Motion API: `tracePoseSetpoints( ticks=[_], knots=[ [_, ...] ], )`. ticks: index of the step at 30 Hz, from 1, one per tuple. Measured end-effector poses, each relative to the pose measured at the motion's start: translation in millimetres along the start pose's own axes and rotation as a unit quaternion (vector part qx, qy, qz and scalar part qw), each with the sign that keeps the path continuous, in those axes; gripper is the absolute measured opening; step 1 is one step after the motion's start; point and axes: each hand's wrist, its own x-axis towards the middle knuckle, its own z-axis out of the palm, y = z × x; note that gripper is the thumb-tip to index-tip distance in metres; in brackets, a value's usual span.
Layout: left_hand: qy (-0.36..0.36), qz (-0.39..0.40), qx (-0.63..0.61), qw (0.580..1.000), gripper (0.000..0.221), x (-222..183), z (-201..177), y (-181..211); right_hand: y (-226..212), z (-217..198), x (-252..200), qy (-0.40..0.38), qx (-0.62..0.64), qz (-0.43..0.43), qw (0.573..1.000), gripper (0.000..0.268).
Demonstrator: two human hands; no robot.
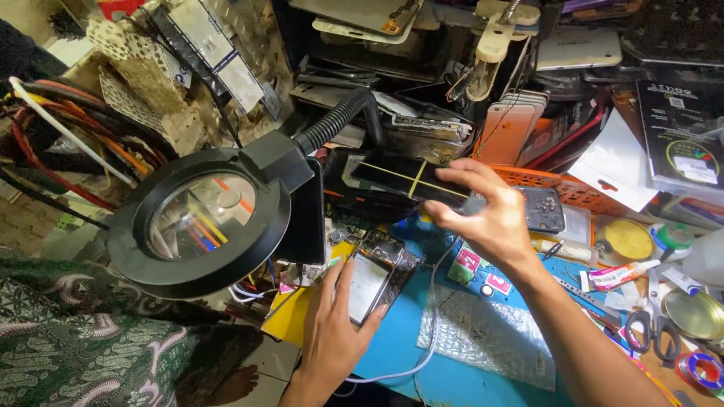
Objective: Disassembling and inspecting a smartphone's internal components on a repair bench.
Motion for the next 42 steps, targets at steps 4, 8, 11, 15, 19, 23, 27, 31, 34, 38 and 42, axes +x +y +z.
tracePoseSetpoints(
  ticks=[4, 8, 11, 15, 19, 23, 27, 31, 34, 38, 42],
  knots=[
    [0.018, 0.011, -0.144, 0.989, 0.085, -2, -10, 18, 18, -17, -44, -0.03, 0.243, 0.226, 0.943, 0.042],
    [0.011, -0.015, -0.391, 0.92, 0.084, 26, -19, 41, 59, -9, -93, -0.051, 0.426, 0.192, 0.882, 0.032],
    [0.037, 0.119, -0.421, 0.898, 0.07, 36, -10, 42, 65, -8, -110, -0.06, 0.451, 0.282, 0.845, 0.037],
    [0.042, 0.073, -0.39, 0.917, 0.02, 32, -1, 40, 76, -8, -115, -0.065, 0.419, 0.316, 0.848, 0.035],
    [0.055, 0.034, -0.436, 0.897, 0.02, 30, -1, 38, 47, -11, -108, -0.09, 0.378, 0.276, 0.879, 0.024],
    [0.044, 0.014, -0.43, 0.902, 0.021, 30, -4, 38, 44, -15, -107, -0.094, 0.321, 0.296, 0.895, 0.025],
    [-0.061, 0.002, -0.448, 0.892, 0.036, 38, -17, 35, 42, -19, -103, -0.104, 0.303, 0.277, 0.906, 0.032],
    [-0.081, 0.023, -0.41, 0.908, 0.021, 35, -19, 26, 40, -22, -95, -0.165, 0.286, 0.284, 0.9, 0.024],
    [-0.054, 0.007, -0.428, 0.902, 0.017, 20, -20, 25, 35, -27, -79, -0.213, 0.26, 0.282, 0.898, 0.03],
    [-0.024, -0.046, -0.388, 0.92, 0.017, -2, -22, 12, 25, -38, -58, -0.211, 0.204, 0.268, 0.918, 0.061],
    [-0.007, 0.062, -0.321, 0.945, 0.017, -16, -25, -1, -5, -34, -61, -0.268, 0.053, -0.005, 0.962, 0.071]
  ],
)
